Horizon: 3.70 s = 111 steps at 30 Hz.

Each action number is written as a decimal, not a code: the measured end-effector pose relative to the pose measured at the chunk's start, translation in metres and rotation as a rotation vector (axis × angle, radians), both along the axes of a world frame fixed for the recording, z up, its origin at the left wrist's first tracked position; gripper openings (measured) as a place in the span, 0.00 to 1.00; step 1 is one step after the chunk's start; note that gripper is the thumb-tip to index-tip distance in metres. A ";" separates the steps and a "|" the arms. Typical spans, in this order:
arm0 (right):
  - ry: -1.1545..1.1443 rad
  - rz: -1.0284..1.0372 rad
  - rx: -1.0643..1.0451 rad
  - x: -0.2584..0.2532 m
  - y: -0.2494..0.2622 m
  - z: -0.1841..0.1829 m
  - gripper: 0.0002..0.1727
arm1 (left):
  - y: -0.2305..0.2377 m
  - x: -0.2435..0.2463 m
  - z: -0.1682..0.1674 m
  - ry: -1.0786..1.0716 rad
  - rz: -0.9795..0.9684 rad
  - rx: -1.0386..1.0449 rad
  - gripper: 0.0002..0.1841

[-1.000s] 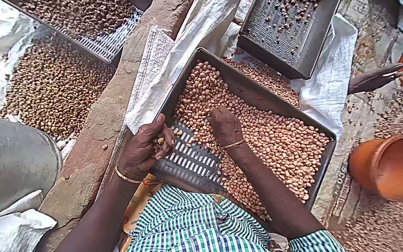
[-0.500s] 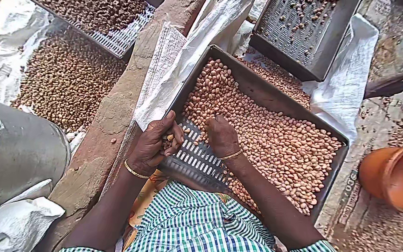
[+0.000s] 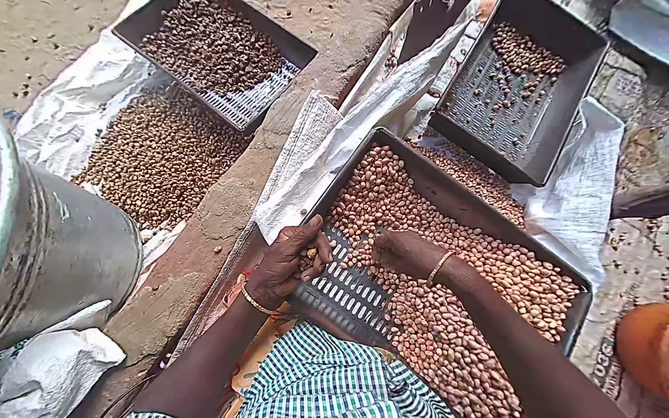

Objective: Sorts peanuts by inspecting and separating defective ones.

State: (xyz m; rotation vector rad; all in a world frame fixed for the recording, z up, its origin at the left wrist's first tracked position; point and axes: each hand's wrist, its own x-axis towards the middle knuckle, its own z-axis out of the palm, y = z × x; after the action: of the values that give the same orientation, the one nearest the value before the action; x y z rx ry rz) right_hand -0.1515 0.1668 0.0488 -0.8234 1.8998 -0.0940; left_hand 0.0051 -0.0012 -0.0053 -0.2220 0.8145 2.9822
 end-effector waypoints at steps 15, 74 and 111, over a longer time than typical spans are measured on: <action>0.786 -0.273 -1.071 -0.035 -0.036 -0.094 0.22 | 0.007 0.006 0.002 0.013 0.331 0.035 0.29; 0.033 -1.010 -0.986 0.050 0.068 -0.063 0.11 | -0.005 0.001 0.001 -0.128 -0.248 0.150 0.32; 0.720 -0.372 -0.541 0.014 0.001 -0.062 0.11 | -0.004 0.001 0.003 -0.088 -0.105 -0.028 0.32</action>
State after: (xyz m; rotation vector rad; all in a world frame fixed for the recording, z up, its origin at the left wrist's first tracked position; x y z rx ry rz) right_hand -0.1377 0.1680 -0.0133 -0.9182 2.7615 -0.6344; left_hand 0.0058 -0.0050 -0.0021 -0.3000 0.8312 2.8429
